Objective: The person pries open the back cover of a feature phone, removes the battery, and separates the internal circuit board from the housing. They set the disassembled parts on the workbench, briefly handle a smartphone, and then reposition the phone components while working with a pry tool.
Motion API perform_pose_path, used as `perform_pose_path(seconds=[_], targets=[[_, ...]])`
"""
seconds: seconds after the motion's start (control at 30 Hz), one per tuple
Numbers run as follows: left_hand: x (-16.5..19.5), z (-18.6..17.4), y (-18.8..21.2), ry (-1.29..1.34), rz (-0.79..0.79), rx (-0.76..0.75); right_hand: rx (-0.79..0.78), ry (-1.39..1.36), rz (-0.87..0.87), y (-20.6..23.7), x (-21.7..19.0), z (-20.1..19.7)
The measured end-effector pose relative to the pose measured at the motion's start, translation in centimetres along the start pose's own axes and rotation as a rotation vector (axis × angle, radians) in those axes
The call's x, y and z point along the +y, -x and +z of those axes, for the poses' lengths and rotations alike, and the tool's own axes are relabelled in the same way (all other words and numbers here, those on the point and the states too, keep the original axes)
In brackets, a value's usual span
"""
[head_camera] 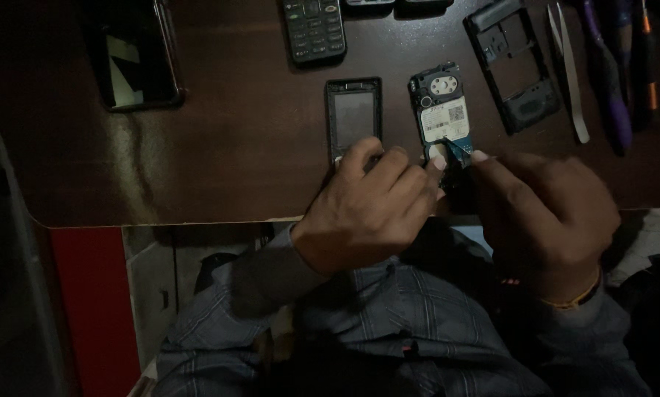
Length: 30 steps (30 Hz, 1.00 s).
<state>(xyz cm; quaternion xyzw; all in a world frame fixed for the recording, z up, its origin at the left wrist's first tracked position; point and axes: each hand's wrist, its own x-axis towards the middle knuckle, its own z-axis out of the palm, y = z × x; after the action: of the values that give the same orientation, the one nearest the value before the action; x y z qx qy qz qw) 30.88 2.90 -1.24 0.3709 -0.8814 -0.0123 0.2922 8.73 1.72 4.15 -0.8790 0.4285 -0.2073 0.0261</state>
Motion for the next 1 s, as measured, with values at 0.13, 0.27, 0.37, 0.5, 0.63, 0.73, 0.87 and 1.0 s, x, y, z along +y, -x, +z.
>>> perform_pose_path(seconds=[0.13,0.27,0.37,0.5,0.63,0.73,0.87,1.0], targets=[[0.2,-0.1,0.1,-0.004,-0.009,0.001,0.020,0.027,0.014,-0.3,-0.6,0.2],[0.2,0.0,0.0,0.014,-0.016,-0.015,0.015,-0.031,0.014,-0.1,-0.9,0.0],[0.3,0.0,0.0,0.008,-0.018,-0.022,-0.054,-0.134,0.139,0.8,-0.2,-1.1],[0.7,-0.3,-0.2,0.019,-0.064,-0.019,-0.032,-0.221,0.243,2.4,2.8,-2.1],[1.1,-0.6,-0.4,0.062,-0.133,0.018,0.045,-0.311,0.429,5.0,2.6,-2.1],[1.5,-0.7,-0.7,0.095,-0.174,0.034,0.060,-0.482,0.450,5.7,3.1,-1.8],[2.0,-0.8,-0.9,0.087,-0.164,0.039,0.056,-0.548,0.450,6.2,3.8,-2.0],[2.6,-0.3,-1.2,0.089,-0.157,0.008,0.061,-0.523,0.447,7.6,4.5,-2.2]])
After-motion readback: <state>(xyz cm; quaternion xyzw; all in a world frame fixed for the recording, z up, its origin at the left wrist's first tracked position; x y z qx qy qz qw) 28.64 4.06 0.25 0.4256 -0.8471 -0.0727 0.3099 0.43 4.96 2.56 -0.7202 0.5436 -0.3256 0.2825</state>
